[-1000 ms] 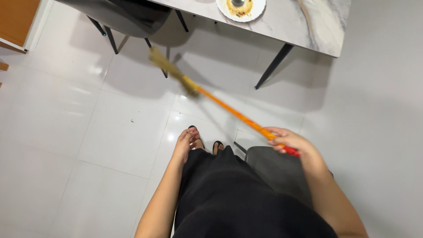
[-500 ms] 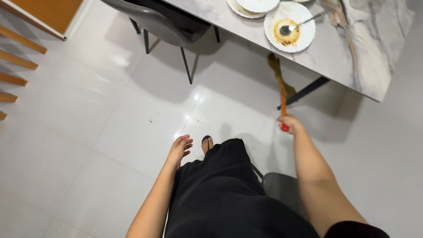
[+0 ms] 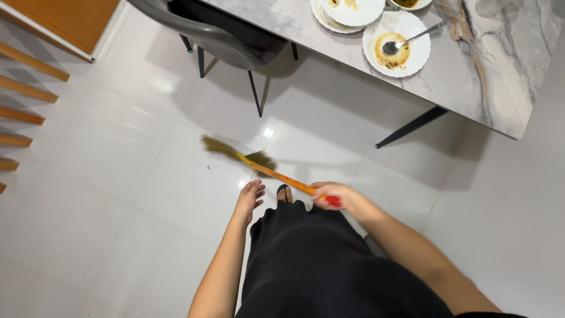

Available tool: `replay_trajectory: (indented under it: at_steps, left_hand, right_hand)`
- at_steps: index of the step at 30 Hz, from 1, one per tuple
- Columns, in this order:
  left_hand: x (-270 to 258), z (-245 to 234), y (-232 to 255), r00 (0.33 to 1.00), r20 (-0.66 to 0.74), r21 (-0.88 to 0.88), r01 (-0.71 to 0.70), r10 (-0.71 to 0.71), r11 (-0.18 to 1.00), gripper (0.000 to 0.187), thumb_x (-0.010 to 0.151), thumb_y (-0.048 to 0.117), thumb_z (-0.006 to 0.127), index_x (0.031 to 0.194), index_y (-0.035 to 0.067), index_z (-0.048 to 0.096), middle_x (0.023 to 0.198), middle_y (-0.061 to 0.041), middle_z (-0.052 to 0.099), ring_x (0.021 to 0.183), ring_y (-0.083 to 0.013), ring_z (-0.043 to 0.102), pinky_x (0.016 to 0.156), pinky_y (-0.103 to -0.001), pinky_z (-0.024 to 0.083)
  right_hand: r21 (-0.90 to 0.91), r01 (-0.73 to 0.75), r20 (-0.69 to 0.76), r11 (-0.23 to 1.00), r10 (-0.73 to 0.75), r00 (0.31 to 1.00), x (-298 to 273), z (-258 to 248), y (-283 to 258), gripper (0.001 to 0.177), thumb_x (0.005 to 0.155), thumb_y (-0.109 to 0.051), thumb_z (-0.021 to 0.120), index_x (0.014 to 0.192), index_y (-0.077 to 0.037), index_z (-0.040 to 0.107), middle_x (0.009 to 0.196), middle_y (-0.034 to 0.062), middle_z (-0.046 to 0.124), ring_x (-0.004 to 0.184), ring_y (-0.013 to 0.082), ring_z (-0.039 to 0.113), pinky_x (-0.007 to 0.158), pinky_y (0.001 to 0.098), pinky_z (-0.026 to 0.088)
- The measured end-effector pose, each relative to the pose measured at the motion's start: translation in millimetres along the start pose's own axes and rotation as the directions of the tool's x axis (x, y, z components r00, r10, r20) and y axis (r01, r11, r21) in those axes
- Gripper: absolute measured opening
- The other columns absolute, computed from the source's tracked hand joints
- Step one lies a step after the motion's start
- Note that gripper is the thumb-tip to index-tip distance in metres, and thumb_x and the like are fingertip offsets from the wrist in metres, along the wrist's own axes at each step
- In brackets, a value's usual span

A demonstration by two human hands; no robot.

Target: Sweep the floor in a dining and kitchen area including under the table and chairs.

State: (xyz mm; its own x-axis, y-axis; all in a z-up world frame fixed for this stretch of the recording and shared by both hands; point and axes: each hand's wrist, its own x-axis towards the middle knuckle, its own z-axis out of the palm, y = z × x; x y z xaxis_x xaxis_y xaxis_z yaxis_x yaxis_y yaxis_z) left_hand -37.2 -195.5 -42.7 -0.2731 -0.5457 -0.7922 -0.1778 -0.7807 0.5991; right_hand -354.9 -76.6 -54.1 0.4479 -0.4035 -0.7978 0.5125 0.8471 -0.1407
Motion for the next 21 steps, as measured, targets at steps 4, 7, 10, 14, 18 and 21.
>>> replay_trajectory:
  at_steps: [4,7,10,14,18,21]
  left_hand:
    - [31.7,17.6,44.2,0.996,0.057,0.069,-0.069,0.066,0.995,0.039,0.101,0.036,0.052,0.132,0.013,0.058,0.126,-0.003,0.067,0.114,-0.0177,0.061,0.092,-0.035,0.050]
    - [52.1,25.6,75.5,0.983,0.062,0.129,-0.181,0.174,0.975,0.036,0.101,0.030,0.055,0.130,0.010,0.061,0.125,-0.007,0.064,0.113,-0.0184,0.057,0.089,-0.035,0.048]
    - [66.5,25.1,107.1,0.968,0.029,0.264,-0.249,0.251,0.932,0.038,0.102,0.026,0.056,0.135,0.010,0.061,0.120,-0.011,0.067,0.094,-0.0232,0.057,0.085,-0.036,0.048]
    - [65.2,38.6,153.7,0.870,0.009,0.257,-0.479,0.493,0.840,0.036,0.100,0.021,0.057,0.132,0.004,0.060,0.124,-0.007,0.066,0.115,-0.0172,0.060,0.101,-0.032,0.047]
    - [97.7,46.4,163.7,0.812,-0.046,0.357,-0.530,0.581,0.769,0.037,0.098,0.021,0.058,0.131,0.004,0.062,0.117,-0.012,0.070,0.108,-0.0229,0.064,0.098,-0.034,0.051]
    - [160.1,51.2,119.3,0.741,-0.035,0.449,-0.588,0.671,0.673,0.036,0.096,0.021,0.061,0.127,0.004,0.064,0.117,-0.012,0.070,0.109,-0.0244,0.064,0.098,-0.036,0.050]
  right_hand:
    - [-0.161,0.013,-0.198,0.987,-0.045,0.979,-136.3,11.9,-10.9,0.081,0.083,0.009,0.065,0.156,-0.012,0.037,0.083,0.0088,0.062,0.055,0.0095,0.049,0.044,0.0224,0.039]
    - [-0.430,0.017,-0.269,0.903,-0.146,0.952,-209.0,16.7,-11.7,0.075,0.084,0.000,0.067,0.154,-0.011,0.044,0.073,0.0033,0.055,0.052,0.0081,0.047,0.042,0.0235,0.038]
    - [-0.617,0.032,-0.259,0.786,-0.241,0.935,-243.9,20.3,-13.5,0.071,0.082,-0.005,0.063,0.152,-0.009,0.051,0.059,0.0040,0.048,0.045,0.0106,0.046,0.041,0.0243,0.041]
    - [-0.629,-0.005,-0.512,0.777,-0.410,0.755,-232.2,-9.8,-31.2,0.075,0.080,0.000,0.060,0.152,-0.012,0.045,0.063,0.0038,0.053,0.049,0.0138,0.049,0.045,0.0289,0.045]
    - [-0.561,0.081,-0.672,0.824,-0.510,0.538,-178.9,-55.2,-56.1,0.067,0.088,-0.005,0.059,0.153,-0.006,0.043,0.070,0.0053,0.056,0.053,0.0147,0.051,0.048,0.0315,0.048]
    - [-0.533,0.243,-0.716,0.810,-0.585,0.381,-126.4,-101.5,-75.8,0.067,0.091,-0.004,0.059,0.154,-0.002,0.037,0.077,0.0034,0.060,0.054,0.0141,0.052,0.048,0.0322,0.047]
